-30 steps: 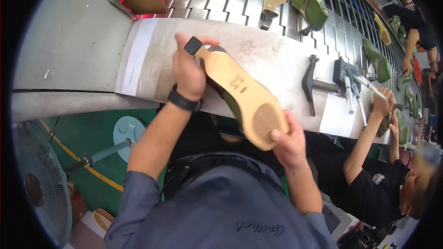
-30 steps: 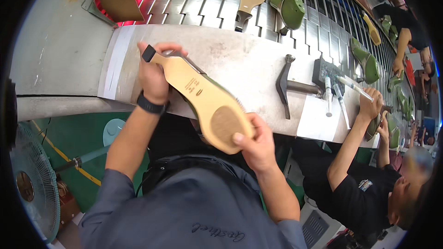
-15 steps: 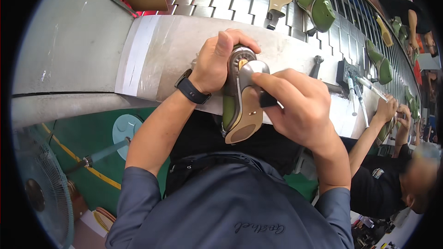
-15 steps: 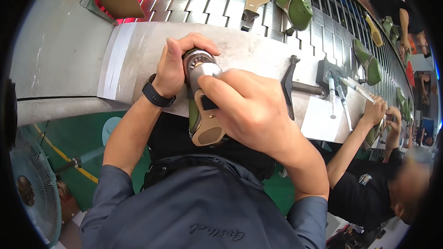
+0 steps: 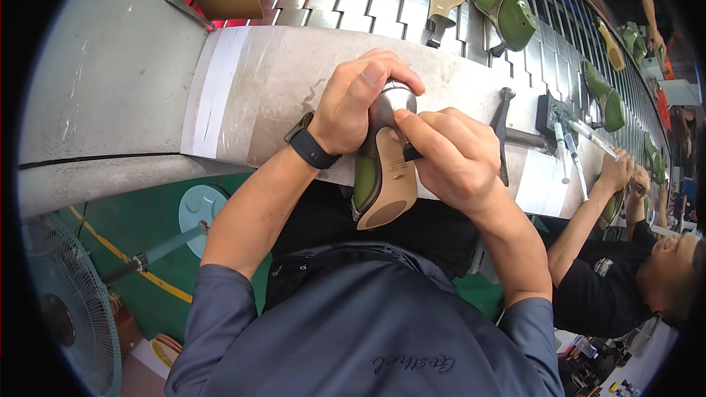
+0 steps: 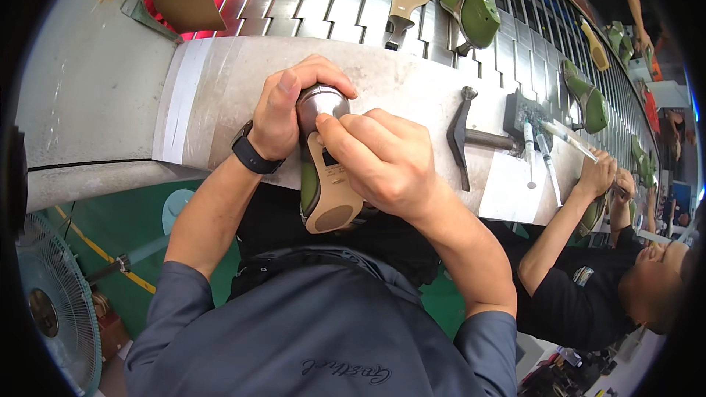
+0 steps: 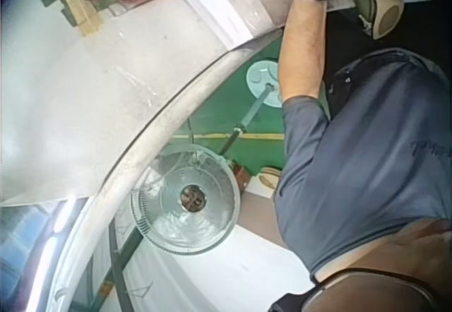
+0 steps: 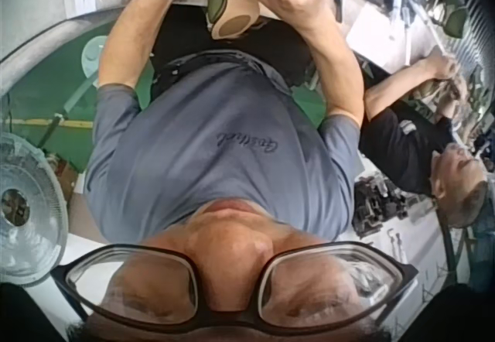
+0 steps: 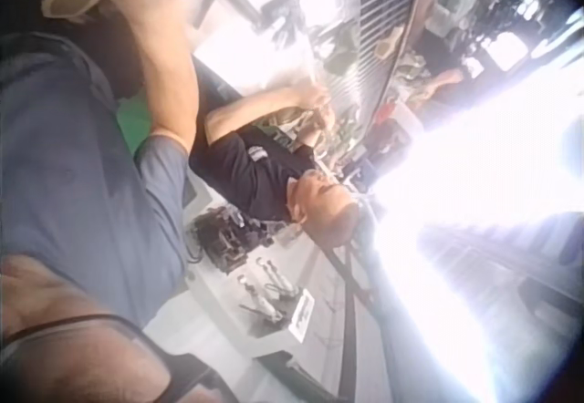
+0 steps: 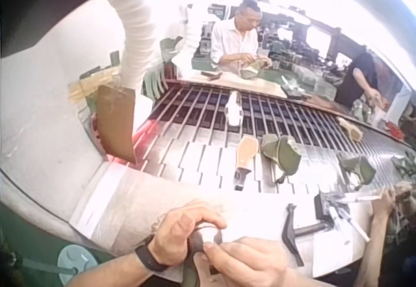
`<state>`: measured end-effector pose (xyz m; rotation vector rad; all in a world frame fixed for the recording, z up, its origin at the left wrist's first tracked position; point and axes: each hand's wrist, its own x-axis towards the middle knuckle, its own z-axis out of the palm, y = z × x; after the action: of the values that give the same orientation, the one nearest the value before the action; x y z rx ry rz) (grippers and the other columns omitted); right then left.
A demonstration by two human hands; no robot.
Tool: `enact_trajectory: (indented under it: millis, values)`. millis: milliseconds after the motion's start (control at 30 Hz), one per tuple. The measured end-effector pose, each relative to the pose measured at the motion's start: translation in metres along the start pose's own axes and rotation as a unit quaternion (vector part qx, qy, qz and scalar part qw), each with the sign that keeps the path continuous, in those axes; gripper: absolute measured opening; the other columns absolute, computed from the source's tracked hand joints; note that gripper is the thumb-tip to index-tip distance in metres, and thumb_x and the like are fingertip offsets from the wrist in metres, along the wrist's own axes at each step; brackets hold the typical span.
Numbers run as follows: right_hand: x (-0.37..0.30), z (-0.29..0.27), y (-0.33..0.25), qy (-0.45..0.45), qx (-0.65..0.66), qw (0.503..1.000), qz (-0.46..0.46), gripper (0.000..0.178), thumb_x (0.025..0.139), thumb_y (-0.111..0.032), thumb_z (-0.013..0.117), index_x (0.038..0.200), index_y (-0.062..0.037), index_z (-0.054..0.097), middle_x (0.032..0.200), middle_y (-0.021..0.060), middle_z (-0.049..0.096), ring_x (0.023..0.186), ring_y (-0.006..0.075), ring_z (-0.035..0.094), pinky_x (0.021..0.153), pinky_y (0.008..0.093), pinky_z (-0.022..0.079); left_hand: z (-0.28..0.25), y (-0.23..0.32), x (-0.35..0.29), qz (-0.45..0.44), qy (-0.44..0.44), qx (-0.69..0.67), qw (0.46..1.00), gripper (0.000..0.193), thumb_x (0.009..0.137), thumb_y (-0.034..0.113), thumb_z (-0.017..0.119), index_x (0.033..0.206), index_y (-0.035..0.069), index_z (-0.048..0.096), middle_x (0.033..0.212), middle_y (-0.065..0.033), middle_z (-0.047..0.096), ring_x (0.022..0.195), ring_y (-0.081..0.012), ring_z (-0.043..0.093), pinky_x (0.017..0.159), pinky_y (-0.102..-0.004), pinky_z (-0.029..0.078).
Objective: The person assembles high-heeled shoes on a production line by attaching soles to shoe lasts by hand, pressing them together, and tapping the edges with a hammer.
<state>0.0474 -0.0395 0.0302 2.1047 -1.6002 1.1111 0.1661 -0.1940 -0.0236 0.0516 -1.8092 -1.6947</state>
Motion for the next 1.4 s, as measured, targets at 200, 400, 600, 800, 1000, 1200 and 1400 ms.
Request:
enact_trajectory:
  millis: [200,400,600,800,1000,1200,1400]
  values:
    - [0.004,0.007,-0.002,0.016,-0.002,1.000,0.005,0.043,0.065,-0.003,0.073,0.108,0.0018,0.073,0.080,0.0035,0.061,0.062,0.0178,0.060,0.053,0.0320,0.050,-0.006,0.002,0.000,0.006,-0.004,0.005,1.000,0.057,0.109,0.044,0.043,0.098,-0.002,0.074,0.096,-0.0133,0.072,0.092,-0.0225,0.064,0.089,-0.0353,0.049]
    - [0.021,0.015,0.026,-0.008,-0.004,1.000,0.011,0.031,0.071,-0.003,0.077,0.101,-0.0069,0.073,0.084,0.0041,0.069,0.063,0.0197,0.063,0.058,0.0320,0.053,-0.025,0.002,0.020,-0.114,-0.029,-0.109,0.987,0.025,0.102,0.019,0.062,0.100,-0.003,0.074,0.093,-0.0059,0.072,0.081,-0.0083,0.063,0.074,-0.0243,0.052]
    - [0.023,-0.022,0.034,-0.102,0.287,0.798,0.520,0.040,0.104,-0.033,0.070,0.102,0.0070,0.073,0.083,0.0081,0.073,0.072,0.0126,0.069,0.065,0.0265,0.057,-0.038,-0.011,0.020,-0.122,0.027,-0.143,0.982,0.033,0.100,0.021,0.055,0.104,-0.006,0.072,0.100,-0.0160,0.074,0.097,-0.0203,0.067,0.094,-0.0331,0.051]
    - [0.070,-0.037,0.032,-0.334,-0.024,0.897,0.289,0.050,0.100,-0.043,0.065,0.090,0.0045,0.077,0.074,0.0243,0.070,0.067,0.0395,0.071,0.069,0.0470,0.059,0.000,-0.013,0.039,-0.152,0.017,0.111,0.982,0.040,0.106,0.027,0.054,0.098,-0.005,0.076,0.086,-0.0072,0.075,0.076,-0.0110,0.063,0.071,-0.0290,0.053]
    - [0.079,-0.033,0.048,-0.467,-0.046,0.833,0.294,0.033,0.102,-0.032,0.065,0.099,-0.0035,0.081,0.075,0.0221,0.069,0.075,0.0409,0.072,0.072,0.0504,0.057,0.014,-0.032,0.039,-0.089,0.017,0.082,0.992,0.046,0.110,0.031,0.049,0.097,-0.002,0.078,0.078,-0.0127,0.072,0.069,-0.0162,0.063,0.070,-0.0325,0.052]
    - [0.059,-0.023,0.048,-0.424,-0.077,0.868,0.248,0.026,0.102,-0.026,0.065,0.103,-0.0072,0.082,0.076,0.0201,0.069,0.073,0.0393,0.072,0.070,0.0506,0.056,0.017,-0.033,0.036,-0.101,0.035,0.118,0.987,0.048,0.109,0.038,0.053,0.093,0.000,0.079,0.070,-0.0133,0.072,0.063,-0.0233,0.066,0.065,-0.0361,0.053]
    - [0.060,-0.018,0.046,-0.356,-0.065,0.866,0.346,0.041,0.098,-0.034,0.072,0.095,0.0069,0.073,0.069,0.0187,0.066,0.069,0.0296,0.070,0.067,0.0414,0.053,0.016,-0.046,0.037,-0.083,0.066,0.048,0.993,0.047,0.106,0.040,0.059,0.085,0.001,0.076,0.065,-0.0118,0.070,0.058,-0.0220,0.065,0.058,-0.0361,0.050]
